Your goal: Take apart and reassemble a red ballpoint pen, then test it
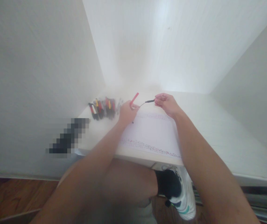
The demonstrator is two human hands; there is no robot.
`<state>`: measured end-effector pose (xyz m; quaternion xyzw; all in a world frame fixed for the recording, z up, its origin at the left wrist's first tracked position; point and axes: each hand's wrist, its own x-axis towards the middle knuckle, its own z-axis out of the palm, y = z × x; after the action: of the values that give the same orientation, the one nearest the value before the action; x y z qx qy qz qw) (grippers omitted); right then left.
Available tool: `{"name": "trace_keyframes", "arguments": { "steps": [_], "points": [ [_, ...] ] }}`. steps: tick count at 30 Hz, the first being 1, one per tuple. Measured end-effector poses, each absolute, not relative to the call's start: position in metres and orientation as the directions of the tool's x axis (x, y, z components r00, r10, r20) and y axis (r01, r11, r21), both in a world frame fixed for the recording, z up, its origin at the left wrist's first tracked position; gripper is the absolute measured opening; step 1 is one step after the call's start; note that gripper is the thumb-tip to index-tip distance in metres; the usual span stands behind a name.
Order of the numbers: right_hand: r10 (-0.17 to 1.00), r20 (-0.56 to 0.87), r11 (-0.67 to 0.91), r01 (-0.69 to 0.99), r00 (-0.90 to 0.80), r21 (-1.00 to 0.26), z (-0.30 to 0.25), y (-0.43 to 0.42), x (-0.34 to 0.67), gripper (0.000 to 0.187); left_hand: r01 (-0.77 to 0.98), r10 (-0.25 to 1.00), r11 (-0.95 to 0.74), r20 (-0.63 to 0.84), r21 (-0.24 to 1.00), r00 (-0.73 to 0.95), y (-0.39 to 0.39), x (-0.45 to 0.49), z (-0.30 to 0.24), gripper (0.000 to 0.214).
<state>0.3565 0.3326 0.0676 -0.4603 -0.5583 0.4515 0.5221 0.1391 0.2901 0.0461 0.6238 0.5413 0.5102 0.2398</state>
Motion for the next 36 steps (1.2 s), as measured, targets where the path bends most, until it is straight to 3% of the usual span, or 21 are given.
{"name": "trace_keyframes", "arguments": {
  "steps": [36],
  "points": [
    [0.978, 0.201, 0.202, 0.012, -0.055, -0.979, 0.0646, 0.3398, 0.3662, 0.035, 0.476, 0.929, -0.287, 0.364, 0.831, -0.075, 0.2903, 0.1387, 0.0458, 0.026]
  ]
}}
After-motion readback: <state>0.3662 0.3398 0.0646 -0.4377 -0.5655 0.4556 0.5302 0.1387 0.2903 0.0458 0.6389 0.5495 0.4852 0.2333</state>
